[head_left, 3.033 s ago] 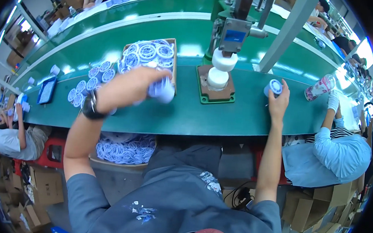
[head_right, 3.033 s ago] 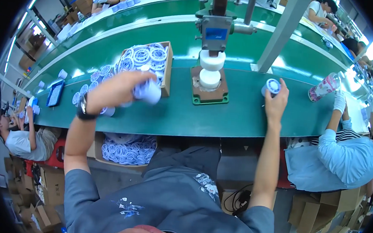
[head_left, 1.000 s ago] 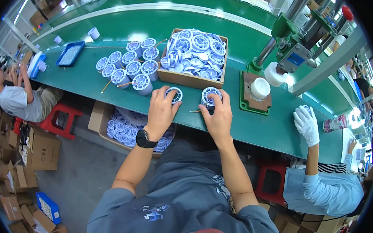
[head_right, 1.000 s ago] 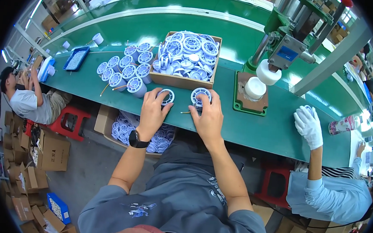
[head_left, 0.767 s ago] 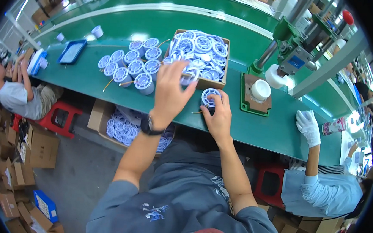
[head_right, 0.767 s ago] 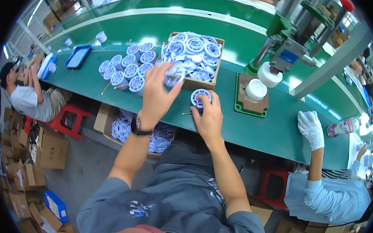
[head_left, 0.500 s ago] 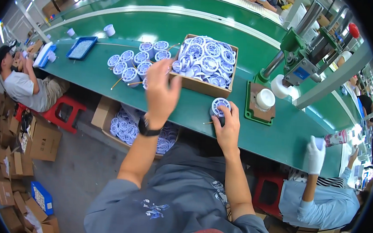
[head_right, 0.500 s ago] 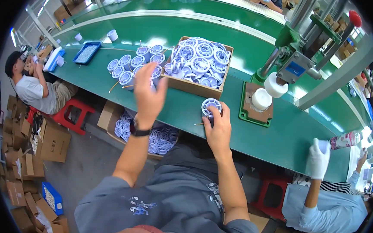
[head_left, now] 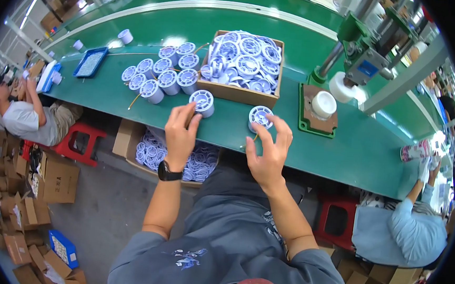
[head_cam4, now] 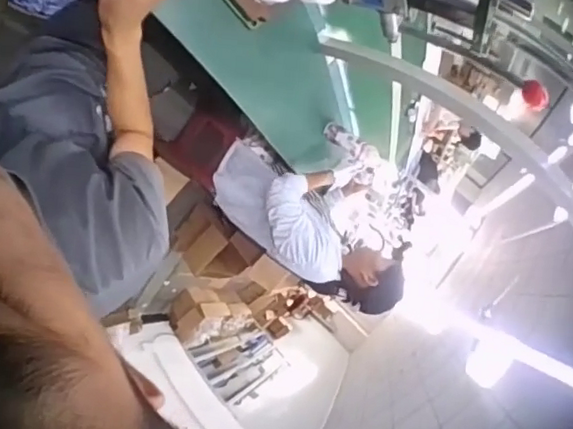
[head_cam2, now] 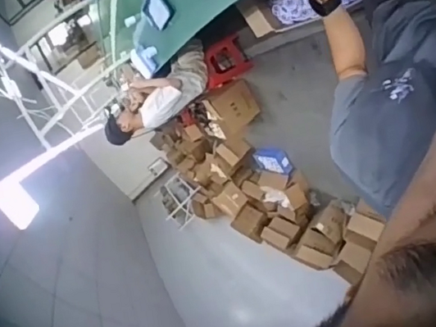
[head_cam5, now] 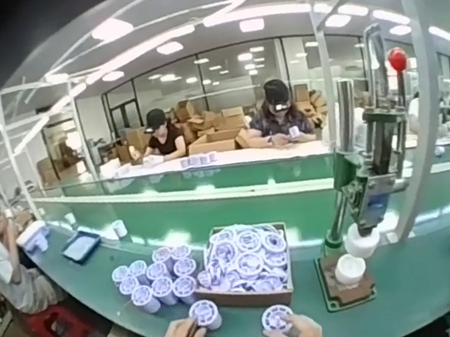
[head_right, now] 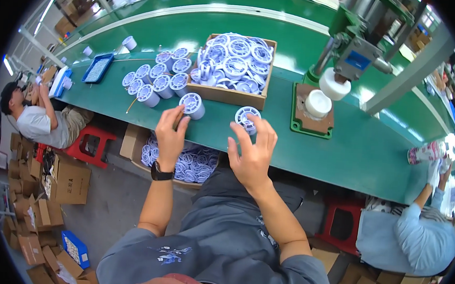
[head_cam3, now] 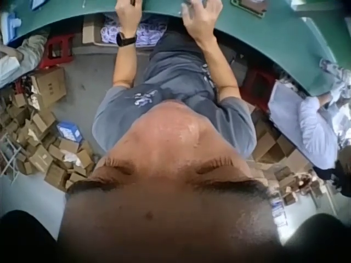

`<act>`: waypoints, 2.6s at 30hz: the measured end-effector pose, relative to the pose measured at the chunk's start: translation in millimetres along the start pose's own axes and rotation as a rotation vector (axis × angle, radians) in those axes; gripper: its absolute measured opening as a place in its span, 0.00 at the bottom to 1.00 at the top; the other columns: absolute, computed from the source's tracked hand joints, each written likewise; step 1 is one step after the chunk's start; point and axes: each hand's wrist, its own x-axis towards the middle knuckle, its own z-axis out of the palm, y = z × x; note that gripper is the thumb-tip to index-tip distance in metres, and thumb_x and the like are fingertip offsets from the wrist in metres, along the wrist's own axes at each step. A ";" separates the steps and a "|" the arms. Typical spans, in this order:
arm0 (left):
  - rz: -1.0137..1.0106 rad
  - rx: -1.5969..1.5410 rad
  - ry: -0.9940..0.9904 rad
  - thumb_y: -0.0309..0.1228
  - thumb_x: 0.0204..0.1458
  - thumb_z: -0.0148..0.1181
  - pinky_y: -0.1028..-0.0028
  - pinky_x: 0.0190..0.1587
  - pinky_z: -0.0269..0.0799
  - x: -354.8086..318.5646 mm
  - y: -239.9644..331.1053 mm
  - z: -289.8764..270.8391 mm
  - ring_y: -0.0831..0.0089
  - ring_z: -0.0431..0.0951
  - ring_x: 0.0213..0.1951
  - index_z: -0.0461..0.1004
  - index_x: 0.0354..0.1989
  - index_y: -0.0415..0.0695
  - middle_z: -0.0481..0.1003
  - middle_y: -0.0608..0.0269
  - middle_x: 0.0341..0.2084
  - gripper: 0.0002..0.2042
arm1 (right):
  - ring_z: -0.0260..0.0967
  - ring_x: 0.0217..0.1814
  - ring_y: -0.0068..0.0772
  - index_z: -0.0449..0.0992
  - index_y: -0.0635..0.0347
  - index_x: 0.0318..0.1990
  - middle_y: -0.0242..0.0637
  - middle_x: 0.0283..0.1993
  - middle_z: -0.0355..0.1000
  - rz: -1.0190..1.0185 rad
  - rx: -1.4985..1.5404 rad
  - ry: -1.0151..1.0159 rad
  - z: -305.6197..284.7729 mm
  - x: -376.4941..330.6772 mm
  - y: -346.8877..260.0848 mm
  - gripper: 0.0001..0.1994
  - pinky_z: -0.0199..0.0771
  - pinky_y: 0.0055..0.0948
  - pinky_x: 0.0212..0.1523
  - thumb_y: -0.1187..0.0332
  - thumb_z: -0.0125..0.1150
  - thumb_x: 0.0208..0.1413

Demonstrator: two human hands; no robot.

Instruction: Assembling circular electronic components using a manual press machine and organizing them into boxes.

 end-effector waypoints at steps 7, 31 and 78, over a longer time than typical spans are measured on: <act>0.108 -0.122 -0.144 0.25 0.55 0.59 0.66 0.43 0.73 -19.2 53.2 26.6 0.61 0.78 0.40 0.76 0.49 0.38 0.75 0.52 0.42 0.14 | 0.63 0.58 0.55 0.72 0.58 0.54 0.52 0.62 0.60 0.233 0.089 -0.099 -2.0 0.4 28.4 0.23 0.64 0.43 0.58 0.73 0.66 0.47; 0.365 -0.126 -0.412 0.38 0.46 0.67 0.62 0.53 0.68 23.8 34.2 36.2 0.51 0.72 0.51 0.74 0.53 0.39 0.73 0.50 0.48 0.25 | 0.67 0.53 0.49 0.75 0.58 0.51 0.45 0.54 0.67 0.030 0.132 -0.420 -21.7 34.0 58.3 0.21 0.70 0.37 0.53 0.73 0.69 0.45; 0.200 -0.259 -0.087 0.23 0.46 0.66 0.65 0.48 0.70 13.0 58.5 44.6 0.60 0.75 0.42 0.81 0.40 0.40 0.80 0.57 0.41 0.11 | 0.73 0.38 0.43 0.77 0.62 0.38 0.38 0.35 0.73 0.011 -0.098 -0.099 -42.0 -10.8 65.8 0.11 0.75 0.35 0.37 0.81 0.64 0.44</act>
